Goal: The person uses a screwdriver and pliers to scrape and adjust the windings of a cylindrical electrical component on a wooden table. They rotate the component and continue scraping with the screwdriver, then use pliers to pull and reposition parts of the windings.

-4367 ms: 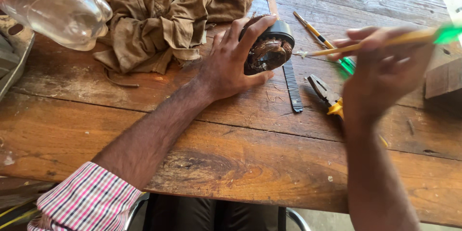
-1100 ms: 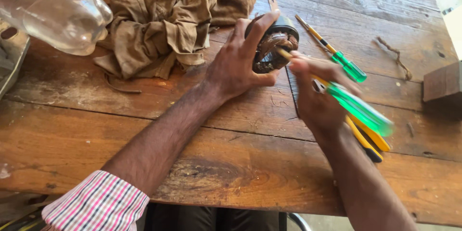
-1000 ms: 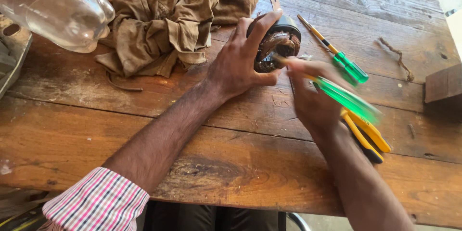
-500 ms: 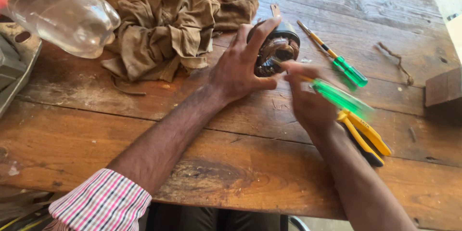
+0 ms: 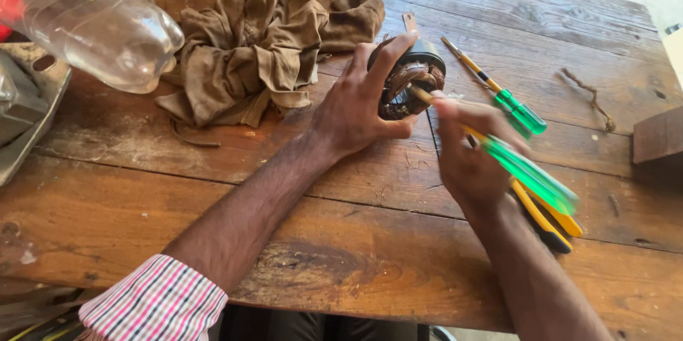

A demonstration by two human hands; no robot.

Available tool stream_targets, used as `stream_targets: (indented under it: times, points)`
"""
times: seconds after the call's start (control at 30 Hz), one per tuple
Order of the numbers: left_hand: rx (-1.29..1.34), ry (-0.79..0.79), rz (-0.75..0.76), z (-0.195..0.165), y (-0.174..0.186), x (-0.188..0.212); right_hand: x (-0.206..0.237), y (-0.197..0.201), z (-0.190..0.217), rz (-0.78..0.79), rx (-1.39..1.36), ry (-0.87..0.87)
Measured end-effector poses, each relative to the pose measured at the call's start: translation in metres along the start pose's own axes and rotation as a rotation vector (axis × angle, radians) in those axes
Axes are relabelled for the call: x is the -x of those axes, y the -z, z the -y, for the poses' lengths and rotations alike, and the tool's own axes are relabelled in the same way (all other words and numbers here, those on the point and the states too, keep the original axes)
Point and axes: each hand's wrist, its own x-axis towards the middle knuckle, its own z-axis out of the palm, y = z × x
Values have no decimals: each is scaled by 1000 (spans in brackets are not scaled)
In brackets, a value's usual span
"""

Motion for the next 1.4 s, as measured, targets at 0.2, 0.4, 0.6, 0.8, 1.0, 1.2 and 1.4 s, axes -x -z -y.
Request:
stream_targets:
  times: [0.2, 0.4, 0.6, 0.8, 1.0, 1.2, 1.4]
  points:
    - [53, 50, 45, -1, -1, -2, 1, -7, -5, 51, -64, -60]
    - [18, 27, 28, -4, 4, -1, 5, -1, -3, 66, 51, -15]
    - [12, -11, -7, -9, 8, -1, 1, -5, -1, 126, 30, -86]
    - [13, 24, 26, -5, 4, 0, 1, -4, -1, 151, -12, -37]
    - [37, -7, -26, 7, -13, 0, 10, -4, -9, 157, 9, 83]
    - [18, 42, -12, 11, -17, 2, 14, 1, -19, 221, 40, 257]
    - [12, 83, 14, 10, -17, 4, 12, -3, -15, 196, -22, 110]
